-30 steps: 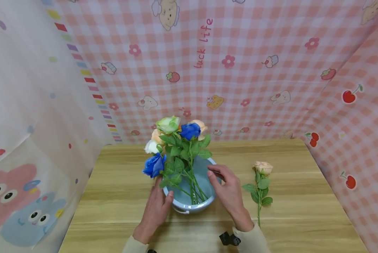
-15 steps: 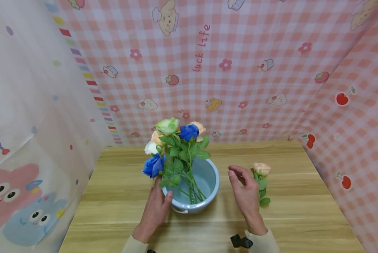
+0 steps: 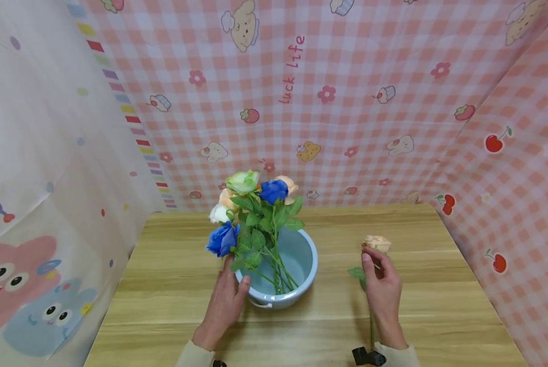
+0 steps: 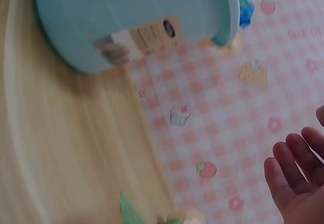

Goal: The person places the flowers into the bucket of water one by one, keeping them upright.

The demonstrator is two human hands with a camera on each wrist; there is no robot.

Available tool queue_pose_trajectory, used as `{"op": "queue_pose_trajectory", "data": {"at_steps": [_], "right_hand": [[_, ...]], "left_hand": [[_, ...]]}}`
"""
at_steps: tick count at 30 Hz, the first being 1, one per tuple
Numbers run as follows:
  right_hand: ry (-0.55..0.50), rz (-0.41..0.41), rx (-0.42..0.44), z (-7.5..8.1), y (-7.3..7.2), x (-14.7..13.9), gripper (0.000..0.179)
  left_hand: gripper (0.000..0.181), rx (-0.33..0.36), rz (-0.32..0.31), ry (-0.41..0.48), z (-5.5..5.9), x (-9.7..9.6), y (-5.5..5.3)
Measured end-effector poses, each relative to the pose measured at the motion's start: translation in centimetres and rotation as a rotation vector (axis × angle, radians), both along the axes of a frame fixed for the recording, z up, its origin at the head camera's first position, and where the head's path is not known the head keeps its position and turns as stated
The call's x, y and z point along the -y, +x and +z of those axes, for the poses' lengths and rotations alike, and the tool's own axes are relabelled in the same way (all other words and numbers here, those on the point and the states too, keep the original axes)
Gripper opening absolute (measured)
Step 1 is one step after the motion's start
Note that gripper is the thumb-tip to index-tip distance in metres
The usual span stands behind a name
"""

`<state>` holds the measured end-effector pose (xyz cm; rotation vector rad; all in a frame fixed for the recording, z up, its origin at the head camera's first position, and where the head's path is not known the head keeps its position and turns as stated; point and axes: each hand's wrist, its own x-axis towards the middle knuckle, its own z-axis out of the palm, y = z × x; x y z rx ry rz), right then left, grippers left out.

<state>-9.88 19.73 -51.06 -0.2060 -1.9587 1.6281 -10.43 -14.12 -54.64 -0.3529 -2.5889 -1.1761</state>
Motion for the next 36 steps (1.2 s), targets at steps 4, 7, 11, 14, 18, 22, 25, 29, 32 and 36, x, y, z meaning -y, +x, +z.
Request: {"op": "queue_pose_trajectory", "data": {"at_steps": [4, 7, 11, 14, 18, 22, 25, 29, 32, 36], "right_hand": [[-0.007, -0.048, 0.067, -0.8, 0.4, -1.1, 0.022], [-0.02, -0.061, 0.1, -1.3, 0.8, -1.9, 0.023], [-0.059, -0.058, 0.124, -1.8, 1.3, -2.6, 0.024], [-0.062, -0.064, 0.174, -2.3, 1.8, -3.1, 0.024], [-0.023, -0.085, 0.269, -3.1, 2.6, -3.6, 0.026], [0.014, -0.096, 0.338, -4.0, 3.2, -4.0, 0.028], [0.025, -0.09, 0.374, -4.5, 3.6, -4.2, 0.029], [0.042, -0.078, 0.41, -4.9, 4.1, -4.4, 0.031], [0.066, -0.075, 0.448, -5.3, 4.3, -4.6, 0.031], [0.126, -0.061, 0.512, -5.8, 4.7, -4.8, 0.03]], "left_hand": [[0.067, -0.006, -0.003, 0.013, 0.0, 0.0, 0.0], [0.067, -0.019, -0.007, 0.017, -0.1, 0.1, -0.1], [0.067, -0.03, -0.007, 0.016, -0.1, 0.0, -0.1], [0.068, -0.027, -0.003, 0.01, -0.2, -0.1, -0.2], [0.068, -0.025, -0.001, 0.011, -0.3, -0.1, -0.2], [0.069, -0.021, 0.0, 0.015, -0.2, -0.1, -0.2], [0.069, -0.017, -0.001, 0.019, -0.2, -0.1, -0.1], [0.068, -0.012, -0.002, 0.022, -0.2, -0.1, -0.1], [0.067, -0.009, -0.001, 0.021, -0.2, -0.1, -0.1], [0.067, -0.015, -0.003, 0.022, -0.2, -0.1, -0.1]]}}
